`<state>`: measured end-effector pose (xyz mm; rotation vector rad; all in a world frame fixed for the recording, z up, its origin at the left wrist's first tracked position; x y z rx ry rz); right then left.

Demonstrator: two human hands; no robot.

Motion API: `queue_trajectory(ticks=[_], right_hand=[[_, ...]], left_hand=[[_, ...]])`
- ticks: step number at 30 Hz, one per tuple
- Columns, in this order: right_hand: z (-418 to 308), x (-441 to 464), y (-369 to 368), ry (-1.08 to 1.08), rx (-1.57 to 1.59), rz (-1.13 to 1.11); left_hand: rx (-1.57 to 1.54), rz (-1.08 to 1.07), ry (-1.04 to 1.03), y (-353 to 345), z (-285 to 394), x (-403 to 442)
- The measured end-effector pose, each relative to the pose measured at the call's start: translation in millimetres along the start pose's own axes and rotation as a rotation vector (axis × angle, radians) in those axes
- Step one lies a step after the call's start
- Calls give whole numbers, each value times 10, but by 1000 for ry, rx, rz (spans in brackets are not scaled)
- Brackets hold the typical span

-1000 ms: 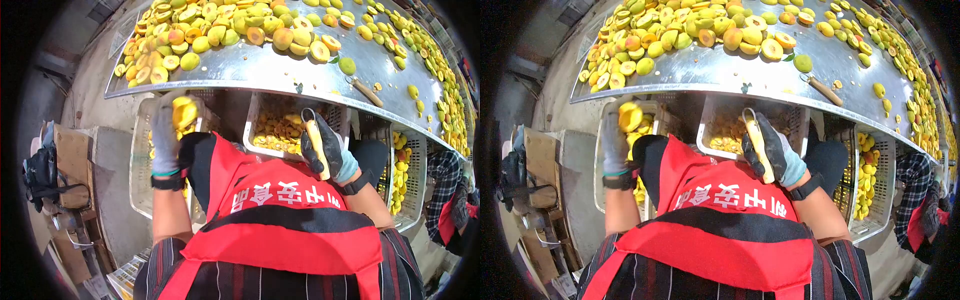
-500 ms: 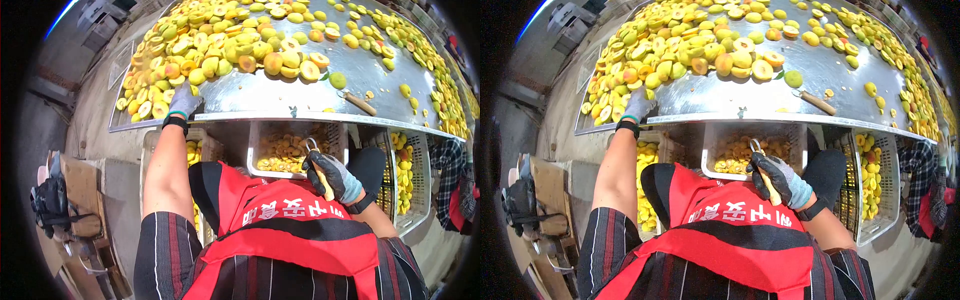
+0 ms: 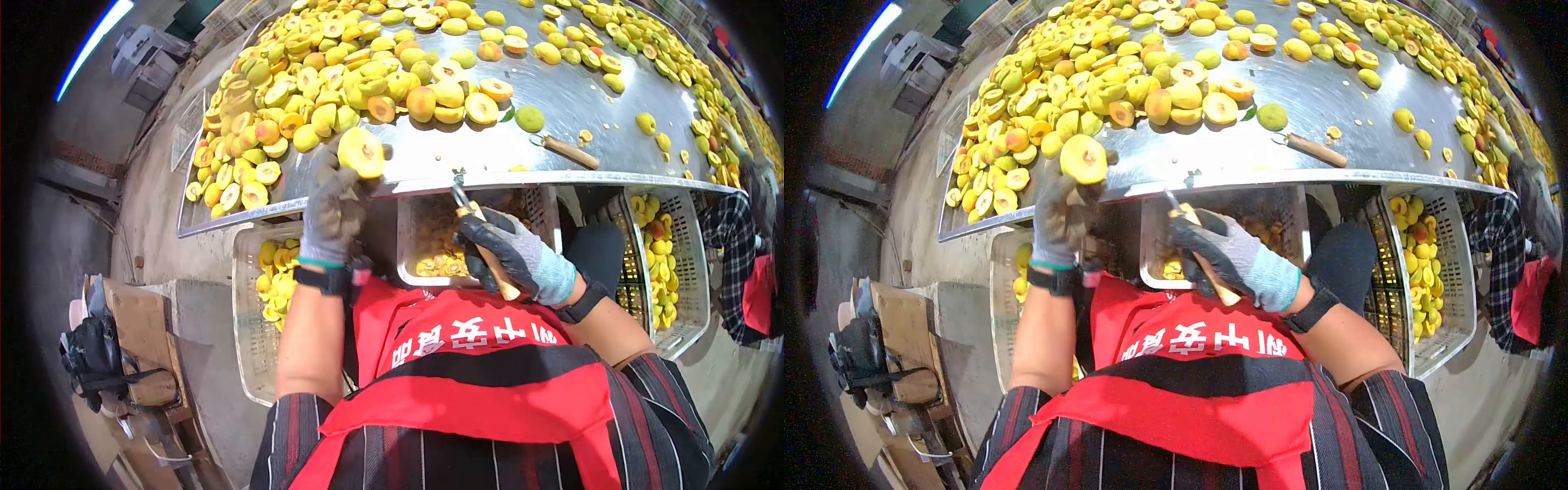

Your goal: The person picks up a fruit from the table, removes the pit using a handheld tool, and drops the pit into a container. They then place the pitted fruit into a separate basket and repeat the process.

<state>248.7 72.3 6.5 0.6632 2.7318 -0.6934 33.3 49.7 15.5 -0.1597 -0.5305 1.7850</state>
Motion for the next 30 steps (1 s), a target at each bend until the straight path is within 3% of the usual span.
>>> queue_trajectory(ticks=[3,6,10,12,13,16,18,23,25,26,27,29,30], right_hand=[[-91,13,-84,46,-61,-17],[-113,79,-52,240,-459,96],[-129,28,-120,221,-557,118],[-57,-22,-136,-54,-379,129],[-52,-20,-139,-54,-377,131],[-62,-2,-106,63,-503,171],[-129,0,-210,355,-908,96],[-12,70,-294,253,-925,96],[-210,31,-409,776,-686,243],[16,57,-285,274,-416,73],[-27,24,-294,272,-418,76],[69,19,-302,56,-335,25],[25,17,-304,245,-500,37]], left_hand=[[-650,-74,79,-461,-159,-251],[-819,-94,130,-615,-323,-357],[-624,104,67,-643,-421,-435],[-536,113,28,-663,-395,-462],[-536,112,30,-678,-404,-472],[-331,130,-62,-691,-355,-495],[-68,133,-106,-728,-269,-510],[143,195,-164,-815,-229,-534],[252,236,-184,-836,-198,-560],[182,211,-185,-881,-172,-573],[111,188,-187,-917,-165,-577],[114,224,-243,-891,-168,-567],[215,172,-173,-884,-172,-564]])
Point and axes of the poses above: each hand's wrist, its own x-axis towards the middle knuckle, its own y-axis out of the back of the hand, z = x × y, the point moved 6 cm from there along x, towards the middle knuckle, and after that the axes turned 4 degrees about -z, right-handed, at the moved point
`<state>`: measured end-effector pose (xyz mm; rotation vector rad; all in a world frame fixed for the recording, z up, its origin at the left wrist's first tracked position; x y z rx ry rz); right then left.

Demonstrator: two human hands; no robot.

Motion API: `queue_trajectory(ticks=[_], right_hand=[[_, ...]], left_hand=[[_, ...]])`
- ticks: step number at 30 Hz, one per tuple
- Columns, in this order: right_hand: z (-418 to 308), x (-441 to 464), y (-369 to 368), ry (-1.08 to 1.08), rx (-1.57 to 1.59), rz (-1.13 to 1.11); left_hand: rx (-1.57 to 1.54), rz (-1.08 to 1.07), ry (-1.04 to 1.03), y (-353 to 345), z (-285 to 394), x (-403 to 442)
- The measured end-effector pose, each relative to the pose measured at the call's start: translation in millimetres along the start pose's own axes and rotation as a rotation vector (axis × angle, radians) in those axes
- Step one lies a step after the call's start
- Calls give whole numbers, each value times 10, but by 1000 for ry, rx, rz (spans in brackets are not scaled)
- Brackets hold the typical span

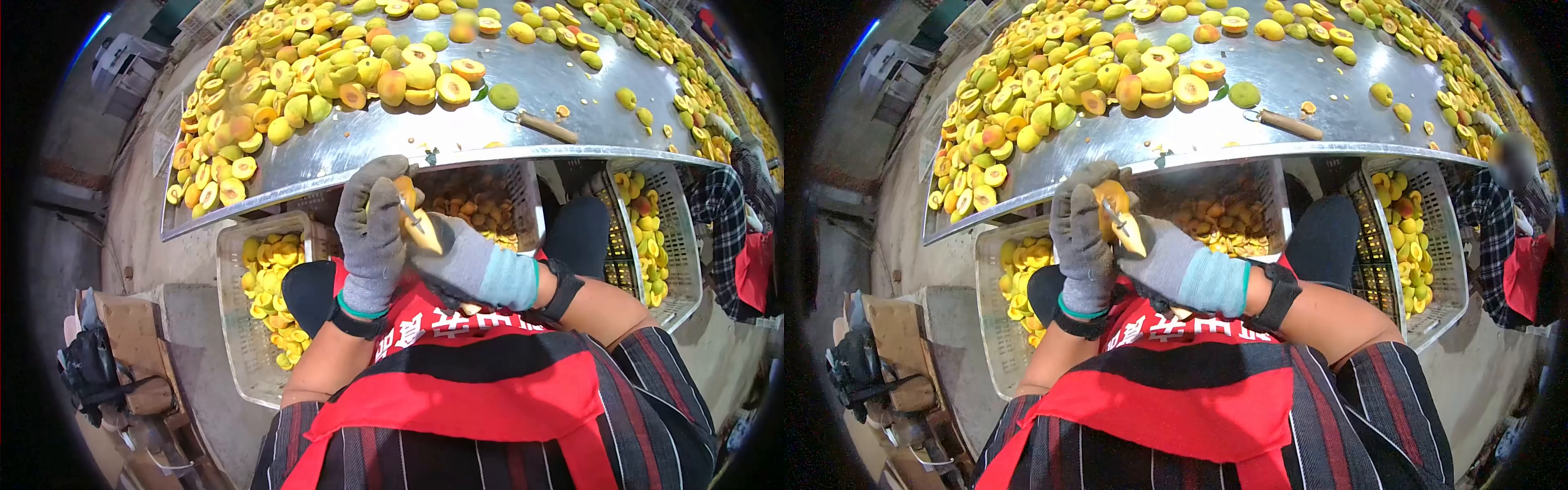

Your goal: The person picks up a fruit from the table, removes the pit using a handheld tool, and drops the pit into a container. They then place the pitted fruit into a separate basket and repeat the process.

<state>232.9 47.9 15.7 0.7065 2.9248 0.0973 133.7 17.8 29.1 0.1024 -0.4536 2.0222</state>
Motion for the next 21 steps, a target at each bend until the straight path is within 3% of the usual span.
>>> queue_trajectory(ticks=[2,4,5,6,8,9,11,12,14,17,18,20,21], right_hand=[[148,20,-62,65,-76,76],[257,53,-37,163,-196,122],[291,70,-45,187,-235,93],[206,38,-1,25,-98,12],[71,4,-21,-245,166,-127],[95,7,-92,-355,298,-197],[34,112,-72,182,20,-45],[-88,76,-38,265,-165,27],[-43,88,-52,222,-156,20],[99,83,-33,265,-40,51],[63,73,-46,182,139,-87],[-17,35,-145,25,504,-368],[-3,28,-137,28,507,-361]], left_hand=[[279,-111,39,11,79,53],[599,-193,-106,10,178,124],[573,-142,34,87,113,151],[401,-68,150,42,116,157],[338,-88,-40,24,205,158],[409,-97,-272,-9,282,161],[258,-116,-349,-72,349,162],[255,-119,-359,-80,379,154],[291,-108,-125,-68,283,158],[207,-58,-164,-51,297,131],[277,-66,-341,-52,355,121],[194,-97,-306,16,291,142],[116,-119,-266,37,249,143]])
Point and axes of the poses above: each hand's wrist, its own x-axis towards the middle knuckle, its own y-axis out of the back of the hand, z = x × y, the point moved 6 cm from there along x, towards the middle knuckle, and after that the axes turned 4 degrees about -z, right-handed, at the moved point
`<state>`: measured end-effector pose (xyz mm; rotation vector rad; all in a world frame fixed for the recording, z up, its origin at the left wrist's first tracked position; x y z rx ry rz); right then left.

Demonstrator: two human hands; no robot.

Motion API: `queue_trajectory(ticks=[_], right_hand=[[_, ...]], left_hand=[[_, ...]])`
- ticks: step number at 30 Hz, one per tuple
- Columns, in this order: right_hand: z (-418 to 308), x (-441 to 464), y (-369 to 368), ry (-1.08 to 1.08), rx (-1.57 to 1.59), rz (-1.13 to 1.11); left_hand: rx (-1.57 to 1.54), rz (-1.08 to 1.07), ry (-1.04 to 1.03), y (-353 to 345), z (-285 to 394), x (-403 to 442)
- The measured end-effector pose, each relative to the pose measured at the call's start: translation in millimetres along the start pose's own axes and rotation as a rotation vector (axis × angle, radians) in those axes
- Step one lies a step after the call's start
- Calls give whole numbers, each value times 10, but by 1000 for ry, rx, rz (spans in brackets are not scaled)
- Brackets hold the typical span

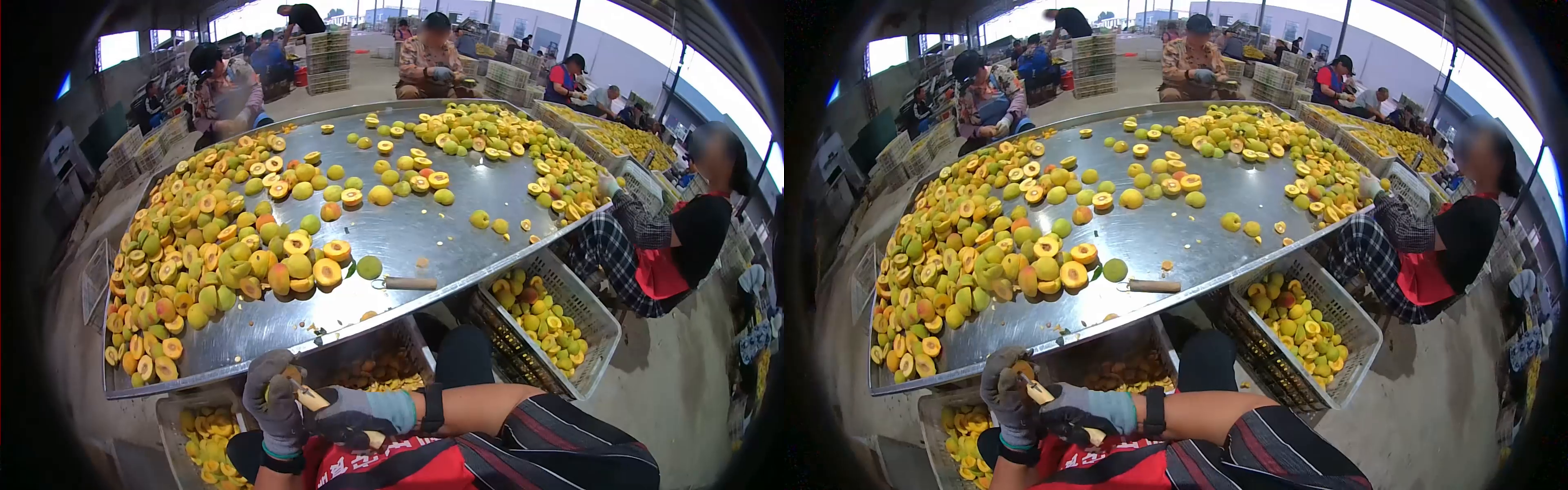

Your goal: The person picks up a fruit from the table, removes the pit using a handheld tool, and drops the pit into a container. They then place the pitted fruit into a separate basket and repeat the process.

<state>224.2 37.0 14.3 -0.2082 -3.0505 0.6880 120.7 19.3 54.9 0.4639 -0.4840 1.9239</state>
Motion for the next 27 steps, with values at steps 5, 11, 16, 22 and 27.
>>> queue_trajectory(ticks=[5,11,16,22,27], right_hand=[[150,36,186,-11,-109,162],[180,-124,222,-27,-731,388],[15,-99,74,230,-519,236],[152,-250,208,-196,-855,420],[156,-80,120,137,-601,359]], left_hand=[[208,-76,-63,-47,-45,-3],[45,-170,407,-130,-248,-83],[117,-159,491,-126,-338,-135],[272,-294,491,-178,-281,-114],[273,-137,369,-168,-317,-193]])
Point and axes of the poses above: each hand's wrist, its own x-axis towards the middle knuckle, its own y-axis out of the back of the hand, z = x × y, the point moved 6 cm from there along x, towards the middle knuckle, and after that the axes turned 4 degrees about -z, right-handed, at the moved point
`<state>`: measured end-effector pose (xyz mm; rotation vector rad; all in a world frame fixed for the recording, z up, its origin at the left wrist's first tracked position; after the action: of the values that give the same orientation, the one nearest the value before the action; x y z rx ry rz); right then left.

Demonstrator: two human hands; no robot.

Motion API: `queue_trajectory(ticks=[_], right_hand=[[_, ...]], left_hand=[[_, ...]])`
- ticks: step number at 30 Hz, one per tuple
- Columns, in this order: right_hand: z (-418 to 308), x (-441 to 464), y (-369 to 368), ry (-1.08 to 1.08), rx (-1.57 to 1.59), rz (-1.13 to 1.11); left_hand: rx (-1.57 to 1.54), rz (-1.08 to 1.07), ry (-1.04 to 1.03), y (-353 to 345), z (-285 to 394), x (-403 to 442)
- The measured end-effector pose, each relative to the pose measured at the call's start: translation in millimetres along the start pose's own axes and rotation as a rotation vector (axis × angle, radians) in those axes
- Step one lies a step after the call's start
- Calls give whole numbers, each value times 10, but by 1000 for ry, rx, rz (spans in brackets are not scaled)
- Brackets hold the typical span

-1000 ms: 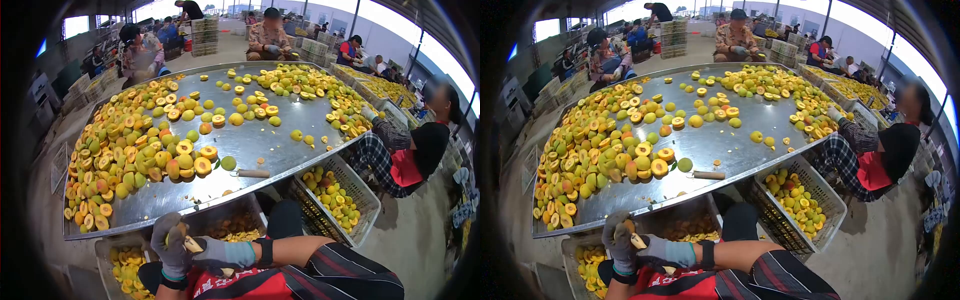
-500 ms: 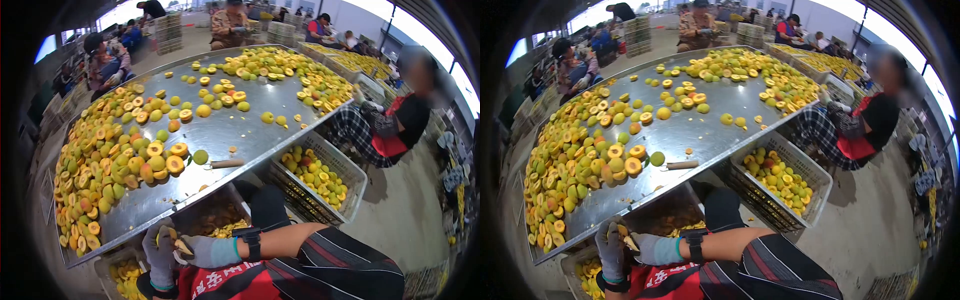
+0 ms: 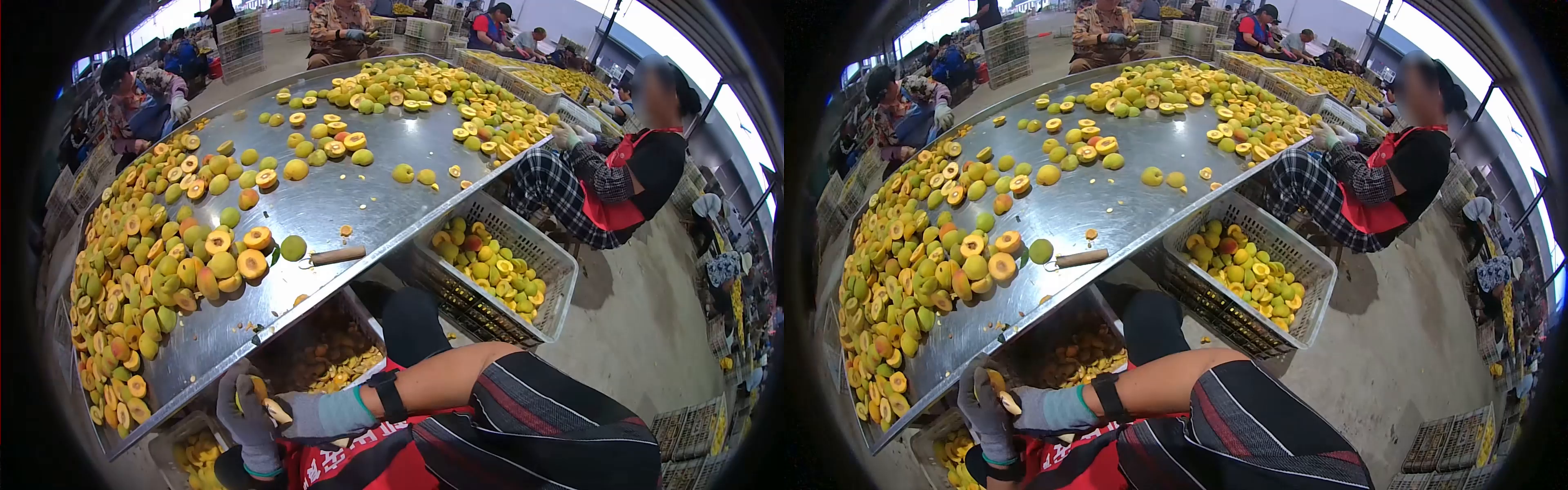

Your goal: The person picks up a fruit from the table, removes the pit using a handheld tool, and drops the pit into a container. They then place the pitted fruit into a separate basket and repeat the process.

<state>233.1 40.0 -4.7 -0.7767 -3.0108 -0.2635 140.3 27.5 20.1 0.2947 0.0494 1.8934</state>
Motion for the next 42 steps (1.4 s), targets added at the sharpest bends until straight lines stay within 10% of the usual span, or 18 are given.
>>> queue_trajectory(ticks=[3,7,9,10,22,26,30,32,37,41,42], right_hand=[[150,-54,-67,-419,300,-220],[156,-148,-51,-393,537,-357],[120,-150,-35,100,364,-426],[-113,-318,-2,-521,960,-423],[-43,-213,-25,-520,1184,-367],[44,-176,-45,-617,1212,-386],[-276,-56,92,-446,422,-355],[-209,23,102,-29,-152,-284],[-230,45,154,-343,-51,-306],[-368,-23,108,90,-5,-497],[-250,-60,85,-261,512,-449]], left_hand=[[95,52,-199,37,33,-32],[-16,-130,-277,3,62,-22],[-81,-205,-234,23,15,2],[-142,-273,-188,19,-13,-18],[-632,-128,-84,-38,-125,-60],[-637,-123,-33,-23,-180,-29],[-560,-108,-12,6,-207,-39],[-444,-66,-59,11,-226,-49],[-328,-182,-37,66,-208,38],[-442,-242,40,58,-219,48],[-491,-242,55,54,-199,47]])
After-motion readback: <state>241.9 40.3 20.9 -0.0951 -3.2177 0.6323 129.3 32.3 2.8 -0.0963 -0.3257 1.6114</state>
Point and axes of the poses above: each hand's wrist, its own x-axis towards the middle knuckle, its own y-axis out of the back of the hand, z = x × y, the point moved 6 cm from there along x, towards the middle knuckle, and after that the axes turned 4 degrees about -z, right-handed, at the moved point
